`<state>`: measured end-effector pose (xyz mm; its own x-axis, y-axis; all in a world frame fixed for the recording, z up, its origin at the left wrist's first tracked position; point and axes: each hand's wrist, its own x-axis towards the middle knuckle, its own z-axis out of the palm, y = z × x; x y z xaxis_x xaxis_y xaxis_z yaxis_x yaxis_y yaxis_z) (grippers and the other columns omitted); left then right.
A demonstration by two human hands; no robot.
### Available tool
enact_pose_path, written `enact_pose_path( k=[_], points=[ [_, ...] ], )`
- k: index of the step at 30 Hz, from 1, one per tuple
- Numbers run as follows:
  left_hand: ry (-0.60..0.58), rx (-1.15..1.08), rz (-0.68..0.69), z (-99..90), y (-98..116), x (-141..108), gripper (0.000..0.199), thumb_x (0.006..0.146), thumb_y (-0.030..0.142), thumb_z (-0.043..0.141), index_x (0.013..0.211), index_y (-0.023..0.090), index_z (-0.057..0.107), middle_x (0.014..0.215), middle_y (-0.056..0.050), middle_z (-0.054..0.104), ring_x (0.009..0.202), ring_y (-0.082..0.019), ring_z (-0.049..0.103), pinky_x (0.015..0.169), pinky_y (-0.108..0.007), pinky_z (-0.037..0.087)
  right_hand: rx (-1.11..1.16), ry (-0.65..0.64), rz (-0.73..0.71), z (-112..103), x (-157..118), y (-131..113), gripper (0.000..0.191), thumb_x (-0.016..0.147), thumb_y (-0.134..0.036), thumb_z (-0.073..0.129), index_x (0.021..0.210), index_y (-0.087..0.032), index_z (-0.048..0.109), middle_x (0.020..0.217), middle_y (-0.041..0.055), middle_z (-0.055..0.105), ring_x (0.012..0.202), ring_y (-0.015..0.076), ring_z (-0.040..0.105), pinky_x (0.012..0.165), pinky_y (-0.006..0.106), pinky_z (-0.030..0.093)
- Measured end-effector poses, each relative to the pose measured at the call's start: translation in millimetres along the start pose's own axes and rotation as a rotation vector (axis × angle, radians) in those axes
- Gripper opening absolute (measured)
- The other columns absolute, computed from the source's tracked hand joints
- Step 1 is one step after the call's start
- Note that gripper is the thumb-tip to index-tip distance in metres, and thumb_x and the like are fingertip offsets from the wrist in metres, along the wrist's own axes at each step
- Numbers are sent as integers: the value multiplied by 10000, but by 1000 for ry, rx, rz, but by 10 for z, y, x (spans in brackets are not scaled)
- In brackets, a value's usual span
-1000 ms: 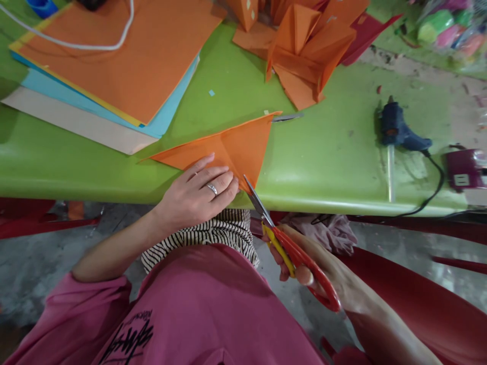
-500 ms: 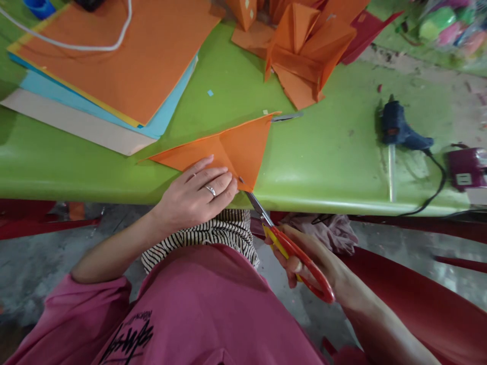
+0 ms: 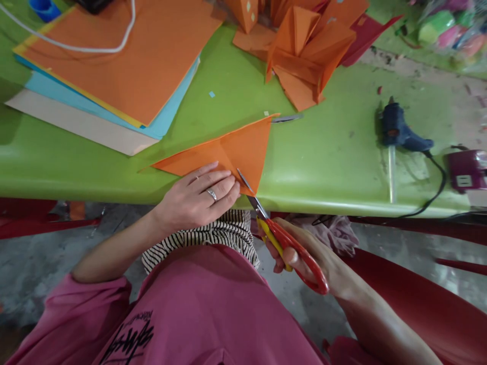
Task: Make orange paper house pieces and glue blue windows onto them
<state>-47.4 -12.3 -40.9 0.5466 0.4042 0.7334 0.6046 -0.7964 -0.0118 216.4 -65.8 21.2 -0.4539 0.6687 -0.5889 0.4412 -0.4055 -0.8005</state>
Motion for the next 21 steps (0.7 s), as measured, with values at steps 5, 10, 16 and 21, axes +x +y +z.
enact_pose_path(
  k=[5, 10, 16, 21],
  points=[
    [-3, -38, -25, 21, 5, -42, 155, 924, 118, 673, 1076, 136, 697, 1027, -56, 800, 994, -190, 759, 1001, -379, 631, 6, 25, -33, 23, -23, -57, 532, 858, -745, 605, 876, -214, 561, 746, -26, 558, 517, 92, 563, 468, 239, 501],
    [-11, -70, -51, 31, 12, -68, 201, 922, 118, 673, 1116, 168, 690, 1046, -47, 797, 1024, -191, 757, 1035, -388, 611, -27, 24, -47, 4, -41, -45, 471, 898, -693, 588, 958, -226, 586, 741, -24, 576, 484, 100, 557, 430, 246, 480],
    [-10, -67, -28, 18, 2, -51, 178, 921, 128, 680, 1095, 162, 699, 1038, -43, 796, 1020, -184, 756, 1048, -371, 602, -102, 11, -25, -22, 23, -71, 442, 896, -655, 614, 955, -217, 594, 730, -20, 584, 541, 128, 623, 485, 263, 521],
    [-16, -48, -7, 2, -9, -36, 155, 919, 134, 687, 1072, 142, 709, 1035, -48, 800, 999, -181, 757, 1036, -359, 608, -125, 3, -20, -41, 106, -119, 397, 915, -614, 599, 906, -218, 584, 732, -18, 592, 528, 130, 634, 473, 267, 521]
  ],
)
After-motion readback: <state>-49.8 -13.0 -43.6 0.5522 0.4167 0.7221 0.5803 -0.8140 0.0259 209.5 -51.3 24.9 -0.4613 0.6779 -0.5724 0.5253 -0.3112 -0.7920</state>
